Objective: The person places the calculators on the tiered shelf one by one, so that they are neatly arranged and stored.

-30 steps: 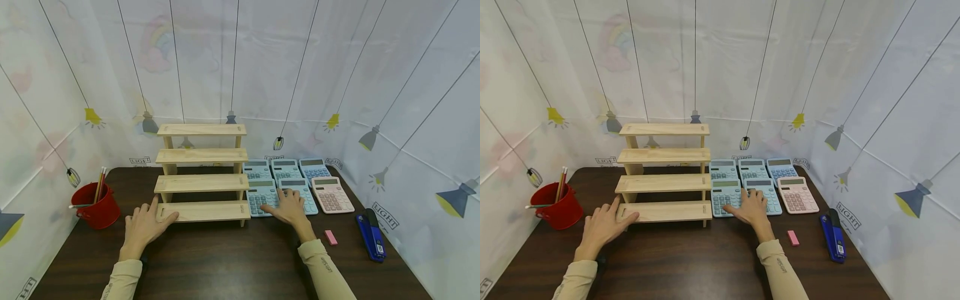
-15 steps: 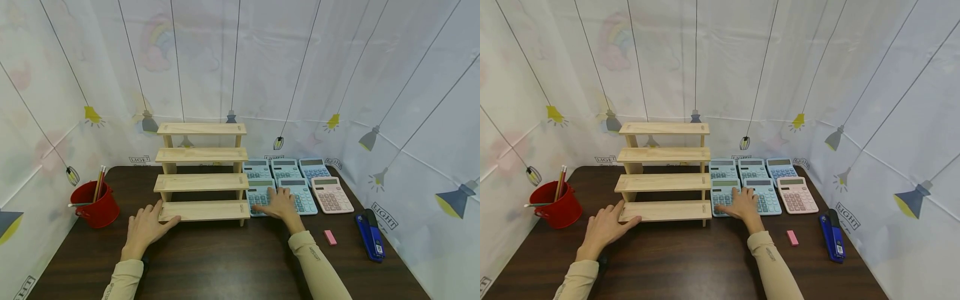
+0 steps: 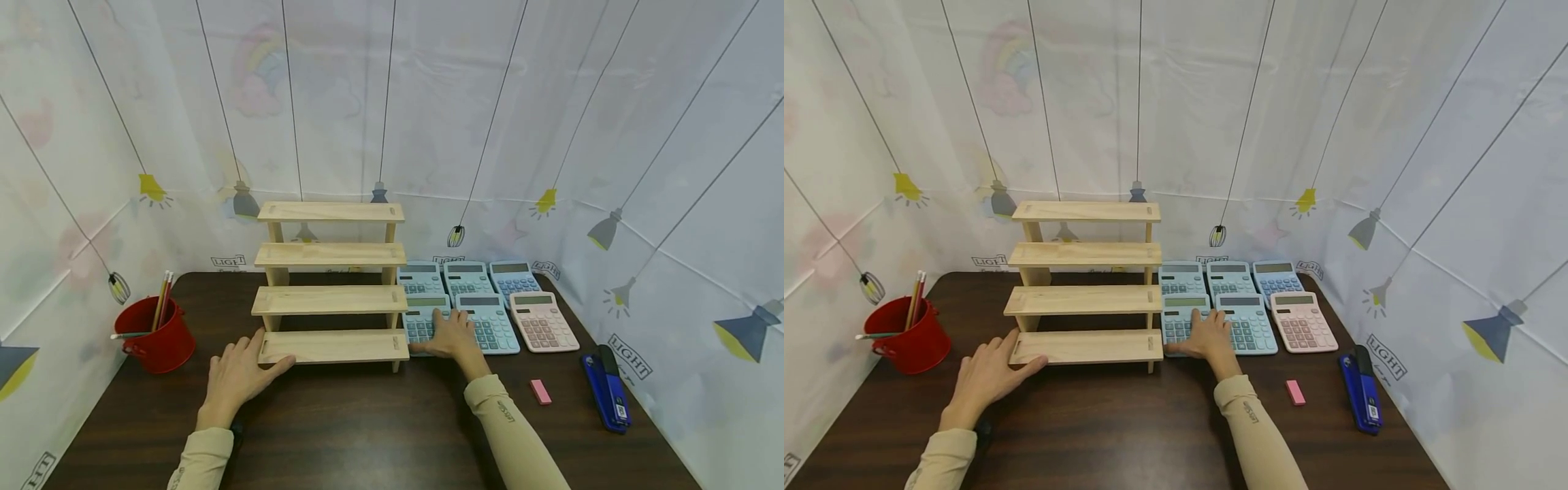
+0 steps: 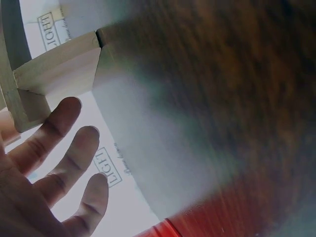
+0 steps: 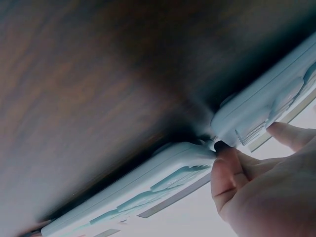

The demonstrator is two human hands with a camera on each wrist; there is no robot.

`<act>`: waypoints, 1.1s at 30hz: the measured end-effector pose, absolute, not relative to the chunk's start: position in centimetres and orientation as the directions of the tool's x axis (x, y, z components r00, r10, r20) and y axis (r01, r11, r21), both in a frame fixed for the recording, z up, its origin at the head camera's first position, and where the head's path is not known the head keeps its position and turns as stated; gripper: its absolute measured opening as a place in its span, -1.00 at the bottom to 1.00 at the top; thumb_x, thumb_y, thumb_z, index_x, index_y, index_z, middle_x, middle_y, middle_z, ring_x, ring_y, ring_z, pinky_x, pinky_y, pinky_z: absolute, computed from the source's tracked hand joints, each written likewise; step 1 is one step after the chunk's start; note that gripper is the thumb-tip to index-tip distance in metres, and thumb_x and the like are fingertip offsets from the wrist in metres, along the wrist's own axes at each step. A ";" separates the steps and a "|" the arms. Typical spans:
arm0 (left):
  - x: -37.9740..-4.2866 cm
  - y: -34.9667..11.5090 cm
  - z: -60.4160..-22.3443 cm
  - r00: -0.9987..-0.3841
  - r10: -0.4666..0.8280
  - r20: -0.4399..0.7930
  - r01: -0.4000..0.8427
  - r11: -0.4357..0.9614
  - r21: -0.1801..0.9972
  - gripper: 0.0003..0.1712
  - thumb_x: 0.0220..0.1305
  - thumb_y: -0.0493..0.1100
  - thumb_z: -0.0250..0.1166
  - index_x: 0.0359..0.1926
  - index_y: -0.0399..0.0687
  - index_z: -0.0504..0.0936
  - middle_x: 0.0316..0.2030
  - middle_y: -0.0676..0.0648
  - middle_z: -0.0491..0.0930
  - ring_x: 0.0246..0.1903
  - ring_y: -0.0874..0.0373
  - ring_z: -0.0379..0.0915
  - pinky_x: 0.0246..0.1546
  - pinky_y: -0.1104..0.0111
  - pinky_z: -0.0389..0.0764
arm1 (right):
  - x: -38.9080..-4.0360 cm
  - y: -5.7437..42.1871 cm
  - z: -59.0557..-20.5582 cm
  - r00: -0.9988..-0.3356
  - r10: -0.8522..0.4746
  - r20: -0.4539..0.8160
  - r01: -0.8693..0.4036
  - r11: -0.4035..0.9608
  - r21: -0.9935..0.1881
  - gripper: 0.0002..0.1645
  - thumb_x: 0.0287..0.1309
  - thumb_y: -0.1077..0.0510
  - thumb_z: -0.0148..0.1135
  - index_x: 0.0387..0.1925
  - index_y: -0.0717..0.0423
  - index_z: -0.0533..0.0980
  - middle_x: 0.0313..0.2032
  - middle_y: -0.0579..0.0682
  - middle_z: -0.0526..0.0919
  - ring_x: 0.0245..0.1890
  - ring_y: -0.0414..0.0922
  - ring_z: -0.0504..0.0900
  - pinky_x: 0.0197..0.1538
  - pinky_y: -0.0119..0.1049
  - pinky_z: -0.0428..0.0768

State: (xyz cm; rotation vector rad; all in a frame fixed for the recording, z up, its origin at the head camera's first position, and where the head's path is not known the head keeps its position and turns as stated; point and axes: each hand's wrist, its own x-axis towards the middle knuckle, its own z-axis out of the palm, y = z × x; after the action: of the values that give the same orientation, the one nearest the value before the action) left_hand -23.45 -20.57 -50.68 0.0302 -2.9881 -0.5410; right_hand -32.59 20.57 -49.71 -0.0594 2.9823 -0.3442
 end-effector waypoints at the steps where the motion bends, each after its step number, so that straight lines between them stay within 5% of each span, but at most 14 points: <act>1: -23.4 -20.6 -50.7 -0.994 -0.039 0.100 -0.001 0.936 0.351 0.30 0.06 0.73 0.03 0.51 -0.13 0.22 0.20 -0.35 0.50 0.00 -0.30 0.45 -0.14 -0.15 0.39 | -32.6 20.5 -49.7 -0.989 -0.055 -0.136 -0.022 0.973 -0.231 0.36 -0.14 -0.56 0.35 0.53 0.11 0.15 0.46 0.48 0.07 0.48 0.43 0.00 0.43 0.38 0.09; 9: -23.2 -20.4 -50.6 -0.995 -0.041 0.092 -0.006 0.935 0.354 0.31 0.05 0.74 0.02 0.51 -0.14 0.22 0.18 -0.34 0.51 -0.02 -0.28 0.46 -0.17 -0.12 0.39 | -32.6 20.3 -49.8 -0.985 -0.058 -0.162 -0.017 0.970 -0.242 0.37 -0.11 -0.49 0.39 0.56 0.10 0.07 0.50 0.51 -0.03 0.52 0.47 -0.08 0.48 0.35 0.06; 19: -23.2 -20.4 -50.6 -0.994 -0.039 0.100 -0.001 0.936 0.352 0.30 0.06 0.73 0.04 0.51 -0.14 0.23 0.17 -0.34 0.52 -0.03 -0.29 0.47 -0.17 -0.12 0.40 | -32.3 20.0 -49.9 -0.988 -0.075 -0.134 -0.048 0.979 -0.199 0.37 -0.14 -0.48 0.42 0.55 0.09 0.11 0.43 0.54 0.09 0.43 0.49 0.15 0.37 0.34 0.29; 33: -23.2 -20.3 -50.5 -0.997 -0.041 0.071 -0.012 0.928 0.373 0.31 0.06 0.73 0.04 0.53 -0.13 0.19 0.21 -0.36 0.50 0.01 -0.31 0.47 -0.14 -0.13 0.41 | -32.2 19.7 -49.9 -0.987 -0.063 -0.146 -0.028 0.974 -0.225 0.39 -0.14 -0.47 0.45 0.56 0.08 0.08 0.43 0.56 0.02 0.46 0.49 0.05 0.33 0.40 0.29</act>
State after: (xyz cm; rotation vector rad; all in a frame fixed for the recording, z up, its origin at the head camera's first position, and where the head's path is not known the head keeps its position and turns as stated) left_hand -23.23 -20.34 -50.53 0.0413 -3.0078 -0.5815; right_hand -32.17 19.68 -49.93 -0.0689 2.9693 -0.3355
